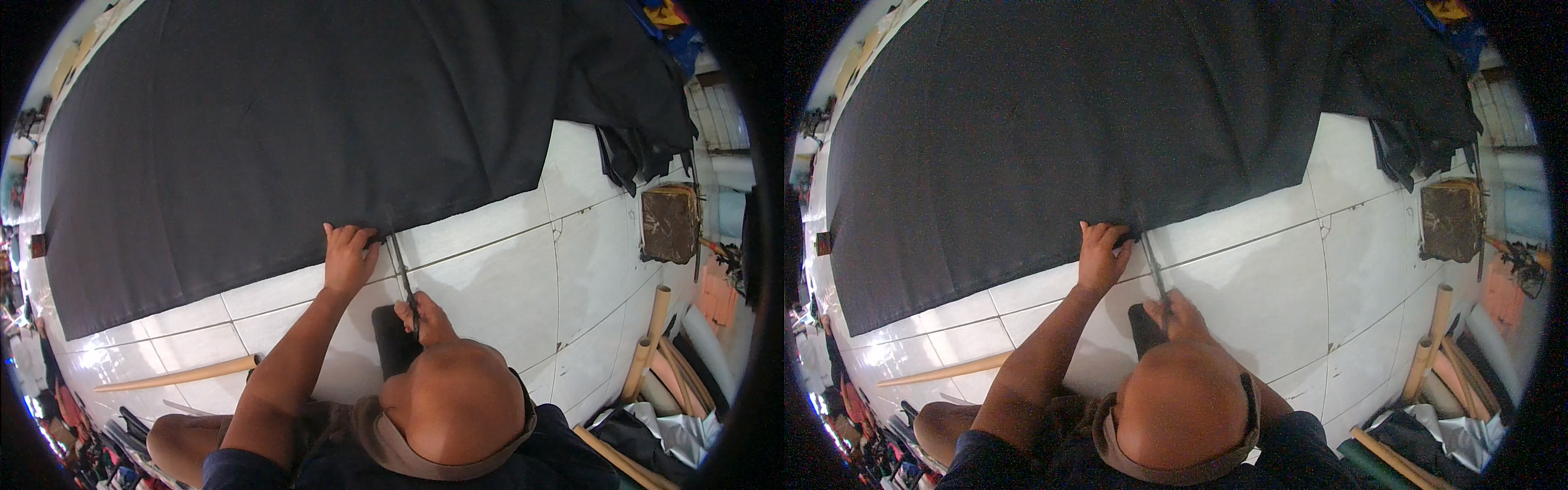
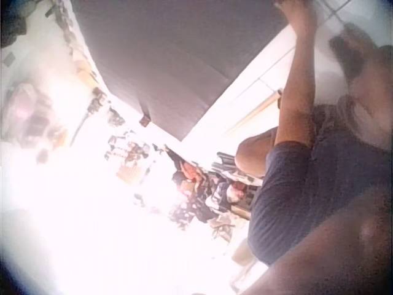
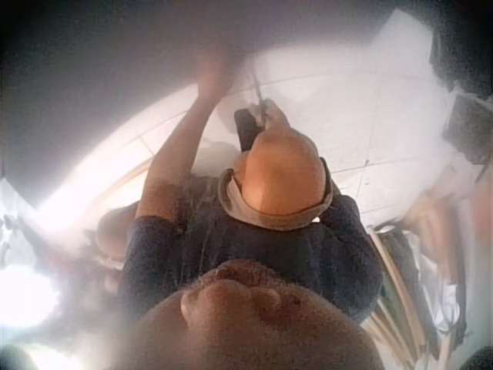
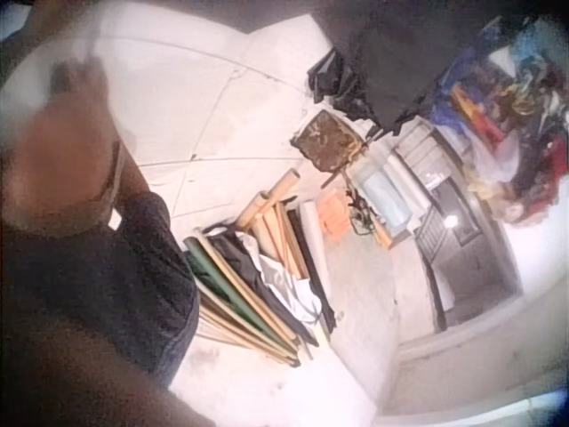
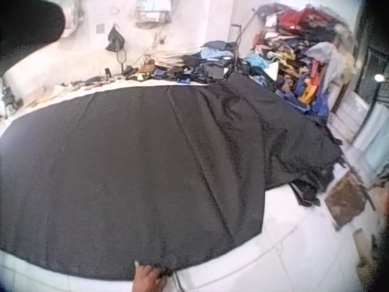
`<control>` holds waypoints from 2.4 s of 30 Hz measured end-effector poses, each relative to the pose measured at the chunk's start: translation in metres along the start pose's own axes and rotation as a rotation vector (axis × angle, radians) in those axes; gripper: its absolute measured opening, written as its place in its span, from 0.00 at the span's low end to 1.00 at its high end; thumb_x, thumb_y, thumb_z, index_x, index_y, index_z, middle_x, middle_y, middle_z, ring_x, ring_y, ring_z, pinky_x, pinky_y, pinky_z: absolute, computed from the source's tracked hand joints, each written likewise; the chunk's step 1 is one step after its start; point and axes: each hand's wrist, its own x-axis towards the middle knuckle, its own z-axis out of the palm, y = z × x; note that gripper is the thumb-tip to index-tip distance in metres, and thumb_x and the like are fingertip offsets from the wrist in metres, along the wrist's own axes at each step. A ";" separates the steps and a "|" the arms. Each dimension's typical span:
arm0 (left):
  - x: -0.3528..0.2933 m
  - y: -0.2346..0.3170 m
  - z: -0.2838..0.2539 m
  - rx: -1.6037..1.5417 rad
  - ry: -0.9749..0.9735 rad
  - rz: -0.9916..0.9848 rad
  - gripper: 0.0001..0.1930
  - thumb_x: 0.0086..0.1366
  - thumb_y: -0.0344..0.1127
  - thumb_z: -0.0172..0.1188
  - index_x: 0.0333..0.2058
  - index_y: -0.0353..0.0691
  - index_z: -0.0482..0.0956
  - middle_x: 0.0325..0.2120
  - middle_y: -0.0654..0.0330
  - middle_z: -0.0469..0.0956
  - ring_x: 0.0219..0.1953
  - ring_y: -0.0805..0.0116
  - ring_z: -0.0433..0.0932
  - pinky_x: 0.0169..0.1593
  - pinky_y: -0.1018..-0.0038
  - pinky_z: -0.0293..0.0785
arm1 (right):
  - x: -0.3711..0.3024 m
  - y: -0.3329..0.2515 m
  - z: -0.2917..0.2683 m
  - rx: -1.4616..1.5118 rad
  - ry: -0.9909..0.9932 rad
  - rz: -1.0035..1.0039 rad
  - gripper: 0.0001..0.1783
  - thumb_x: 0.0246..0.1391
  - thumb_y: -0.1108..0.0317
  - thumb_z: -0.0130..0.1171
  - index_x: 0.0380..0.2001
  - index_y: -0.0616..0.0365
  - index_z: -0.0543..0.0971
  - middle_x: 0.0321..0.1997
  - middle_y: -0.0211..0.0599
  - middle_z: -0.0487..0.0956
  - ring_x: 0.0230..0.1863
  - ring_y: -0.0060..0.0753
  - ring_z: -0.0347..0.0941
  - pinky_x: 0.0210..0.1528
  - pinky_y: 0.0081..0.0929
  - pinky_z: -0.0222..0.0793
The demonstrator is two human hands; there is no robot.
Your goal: The person measures a large black fabric on the floor using a wooden stick, then cuts it with scissors. The cut piece is folded and placed on the floor.
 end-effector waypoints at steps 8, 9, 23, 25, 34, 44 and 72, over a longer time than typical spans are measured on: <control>-0.004 -0.007 0.007 0.024 0.026 0.024 0.09 0.56 0.33 0.68 0.37 0.45 0.84 0.34 0.61 0.76 0.44 0.55 0.74 0.66 0.34 0.55 | 0.001 -0.010 0.004 -0.191 0.024 0.018 0.20 0.65 0.51 0.60 0.31 0.57 0.70 0.22 0.28 0.72 0.24 0.20 0.65 0.29 0.23 0.65; -0.005 -0.009 0.008 0.034 0.028 0.017 0.09 0.56 0.33 0.68 0.37 0.45 0.84 0.34 0.61 0.76 0.44 0.55 0.74 0.66 0.34 0.55 | 0.003 -0.010 0.004 -0.246 0.037 -0.014 0.20 0.65 0.51 0.60 0.31 0.57 0.70 0.23 0.28 0.72 0.24 0.19 0.65 0.29 0.23 0.65; -0.005 -0.006 0.006 0.032 0.042 0.022 0.13 0.56 0.31 0.66 0.41 0.44 0.83 0.34 0.60 0.75 0.43 0.55 0.74 0.67 0.35 0.54 | 0.006 0.013 0.003 -0.102 0.024 -0.036 0.19 0.63 0.53 0.62 0.31 0.56 0.71 0.21 0.26 0.71 0.23 0.16 0.65 0.28 0.21 0.63; -0.005 -0.006 0.007 0.027 0.025 0.014 0.11 0.57 0.30 0.66 0.41 0.43 0.83 0.34 0.59 0.75 0.44 0.55 0.75 0.68 0.35 0.52 | 0.003 0.007 0.002 -0.175 0.036 -0.022 0.19 0.63 0.53 0.62 0.31 0.57 0.71 0.21 0.27 0.72 0.24 0.16 0.65 0.28 0.21 0.63; -0.004 -0.003 0.006 0.014 0.036 0.041 0.11 0.56 0.29 0.66 0.40 0.42 0.81 0.34 0.58 0.75 0.43 0.55 0.74 0.68 0.34 0.51 | -0.002 0.003 0.000 -0.035 0.016 0.056 0.25 0.59 0.46 0.63 0.33 0.60 0.74 0.28 0.39 0.76 0.33 0.33 0.72 0.39 0.32 0.67; -0.005 -0.006 0.007 0.008 0.045 0.042 0.10 0.58 0.28 0.64 0.39 0.41 0.81 0.33 0.56 0.74 0.41 0.53 0.74 0.68 0.35 0.51 | -0.005 0.007 0.009 0.026 -0.007 -0.025 0.20 0.64 0.52 0.61 0.30 0.57 0.71 0.21 0.27 0.71 0.22 0.20 0.66 0.25 0.22 0.64; -0.006 -0.007 0.014 0.039 0.072 0.062 0.04 0.55 0.31 0.66 0.31 0.47 0.84 0.30 0.66 0.80 0.39 0.60 0.77 0.67 0.34 0.52 | 0.048 0.004 0.009 -0.182 0.112 -0.180 0.23 0.61 0.50 0.63 0.26 0.58 0.72 0.17 0.28 0.71 0.20 0.21 0.66 0.24 0.26 0.63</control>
